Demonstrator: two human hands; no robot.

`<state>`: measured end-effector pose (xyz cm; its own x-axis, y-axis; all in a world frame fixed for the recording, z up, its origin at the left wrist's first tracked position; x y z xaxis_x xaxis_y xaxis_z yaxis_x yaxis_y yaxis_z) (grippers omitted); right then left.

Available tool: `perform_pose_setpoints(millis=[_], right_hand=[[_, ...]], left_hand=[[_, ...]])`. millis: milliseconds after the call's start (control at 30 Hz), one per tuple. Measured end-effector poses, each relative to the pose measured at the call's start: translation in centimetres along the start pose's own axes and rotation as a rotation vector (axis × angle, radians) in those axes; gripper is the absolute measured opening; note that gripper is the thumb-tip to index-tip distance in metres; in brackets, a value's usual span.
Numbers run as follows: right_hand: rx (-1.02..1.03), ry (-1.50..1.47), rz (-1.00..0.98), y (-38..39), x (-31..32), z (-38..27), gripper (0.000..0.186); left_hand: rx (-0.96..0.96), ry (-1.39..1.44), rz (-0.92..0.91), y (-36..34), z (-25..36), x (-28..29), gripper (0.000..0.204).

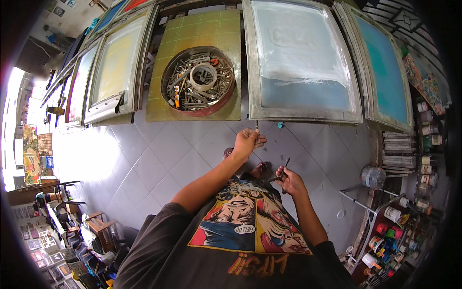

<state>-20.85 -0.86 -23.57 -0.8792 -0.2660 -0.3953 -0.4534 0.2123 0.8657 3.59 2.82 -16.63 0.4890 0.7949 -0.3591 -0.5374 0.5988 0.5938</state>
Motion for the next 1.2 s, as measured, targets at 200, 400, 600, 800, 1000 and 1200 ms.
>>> perform_pose_setpoints(millis=[200,400,600,800,1000,1200], right_hand=[[0.023,-0.065,0.001,-0.4,0.4,0.9,0.019],[0.079,-0.094,0.038,-0.2,1.3,1.4,0.017],[0.189,-0.175,0.177,0.9,5.7,1.1,0.016],[0.246,-0.429,0.336,2.8,12.3,0.5,0.016],[0.216,-0.485,0.358,1.6,20.3,-1.2,0.018],[0.170,-0.354,0.310,0.3,26.5,-5.0,0.016]], left_hand=[[0.072,0.157,-0.173,0.0,-0.6,-0.3,0.022],[0.086,0.075,-0.169,-0.2,-0.5,0.4,0.017],[0.045,-0.048,-0.111,-0.5,0.3,0.8,0.017],[0.049,0.023,-0.215,0.1,-0.1,-0.4,0.021],[0.059,0.050,-0.093,0.7,-0.2,0.0,0.018],[-0.134,-0.138,0.181,1.0,0.3,1.0,0.017]])
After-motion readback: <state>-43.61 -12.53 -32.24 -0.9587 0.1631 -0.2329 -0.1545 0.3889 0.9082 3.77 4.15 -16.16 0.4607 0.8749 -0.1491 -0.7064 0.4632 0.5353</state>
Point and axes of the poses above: each hand's wrist, its own y-axis away from the middle knuckle, its own x-axis out of the back of the hand, z = x × y, the point moved 8 cm from there along -y, towards the middle knuckle, and after that the axes turned 5 degrees about z, right-handed, at the moved point
